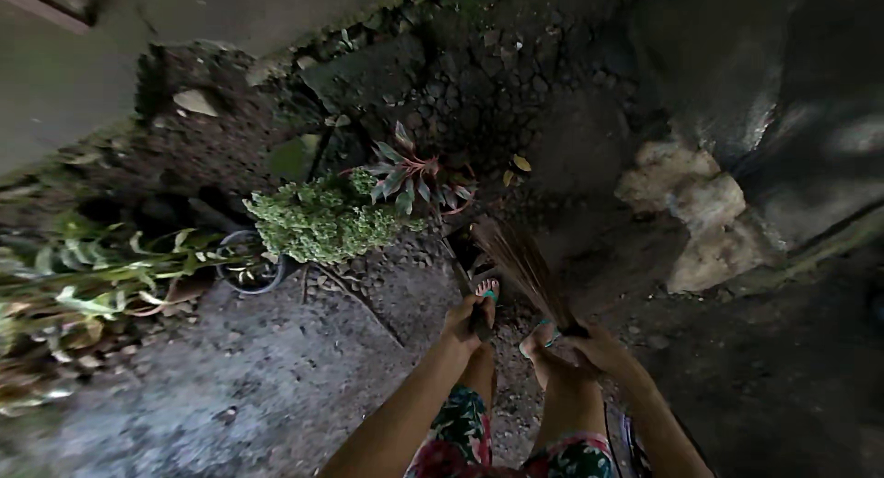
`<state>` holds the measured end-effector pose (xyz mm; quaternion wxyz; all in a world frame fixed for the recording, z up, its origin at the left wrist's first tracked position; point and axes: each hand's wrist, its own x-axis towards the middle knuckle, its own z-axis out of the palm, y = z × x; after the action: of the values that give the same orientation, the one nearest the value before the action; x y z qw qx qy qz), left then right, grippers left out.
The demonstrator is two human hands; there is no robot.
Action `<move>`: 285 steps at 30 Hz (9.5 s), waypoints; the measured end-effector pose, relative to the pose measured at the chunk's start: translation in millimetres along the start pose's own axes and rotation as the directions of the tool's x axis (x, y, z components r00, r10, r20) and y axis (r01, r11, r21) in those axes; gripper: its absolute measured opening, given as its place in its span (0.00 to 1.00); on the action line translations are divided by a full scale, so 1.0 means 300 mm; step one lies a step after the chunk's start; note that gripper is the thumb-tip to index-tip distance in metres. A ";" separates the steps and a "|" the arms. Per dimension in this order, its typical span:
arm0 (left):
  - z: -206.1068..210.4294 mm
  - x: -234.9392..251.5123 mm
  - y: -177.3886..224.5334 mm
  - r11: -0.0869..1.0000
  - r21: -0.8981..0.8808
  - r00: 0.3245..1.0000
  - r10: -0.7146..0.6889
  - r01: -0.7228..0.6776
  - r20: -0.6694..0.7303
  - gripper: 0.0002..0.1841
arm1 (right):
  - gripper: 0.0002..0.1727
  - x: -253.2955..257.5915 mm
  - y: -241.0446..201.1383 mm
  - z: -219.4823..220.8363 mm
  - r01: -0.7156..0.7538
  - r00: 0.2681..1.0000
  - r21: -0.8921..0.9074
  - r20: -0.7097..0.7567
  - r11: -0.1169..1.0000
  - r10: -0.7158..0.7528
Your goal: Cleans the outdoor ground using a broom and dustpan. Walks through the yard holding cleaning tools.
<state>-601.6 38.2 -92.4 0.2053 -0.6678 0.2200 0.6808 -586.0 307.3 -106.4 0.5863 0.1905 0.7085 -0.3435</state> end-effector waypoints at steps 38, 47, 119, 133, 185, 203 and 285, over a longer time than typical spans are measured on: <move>0.034 0.015 0.065 1.000 0.000 0.996 0.028 -0.028 -0.082 0.05 | 0.44 0.543 -0.513 -0.217 -0.065 0.952 -0.410 -0.298 0.910 -0.066; -0.101 -0.029 0.127 0.993 -0.117 0.999 -0.032 0.034 0.018 0.06 | 0.44 0.048 -0.465 -0.330 -0.082 0.994 -0.579 -0.107 0.812 0.023; -0.054 0.022 0.108 0.997 0.073 0.999 0.033 -0.033 -0.003 0.02 | 0.45 0.393 -0.274 -0.176 -0.262 0.925 -0.414 -0.367 0.872 0.103; -0.078 0.017 0.107 0.996 0.078 0.999 0.035 -0.034 -0.019 0.02 | 0.43 0.019 -0.089 0.147 -0.130 0.963 -0.111 -0.250 0.985 0.099; -0.422 0.045 0.180 0.863 -0.492 0.989 -0.047 0.112 0.143 0.09 | 0.44 0.235 -0.414 0.196 0.060 0.989 -0.594 0.142 0.803 0.031; -0.664 0.031 0.074 0.934 -0.352 0.997 -0.070 0.071 0.014 0.08 | 0.45 0.131 -0.155 0.540 -0.053 0.994 -0.314 0.075 0.948 0.080; -1.079 -0.133 0.175 0.938 -0.268 0.942 -0.133 0.220 0.307 0.15 | 0.45 -0.101 -0.068 0.516 -0.075 0.982 0.041 -0.171 0.996 0.081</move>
<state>-365.8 -190.0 -54.9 0.1924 -0.6035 0.0211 0.7735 -484.1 187.1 -83.8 0.5324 0.2572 0.7427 -0.3144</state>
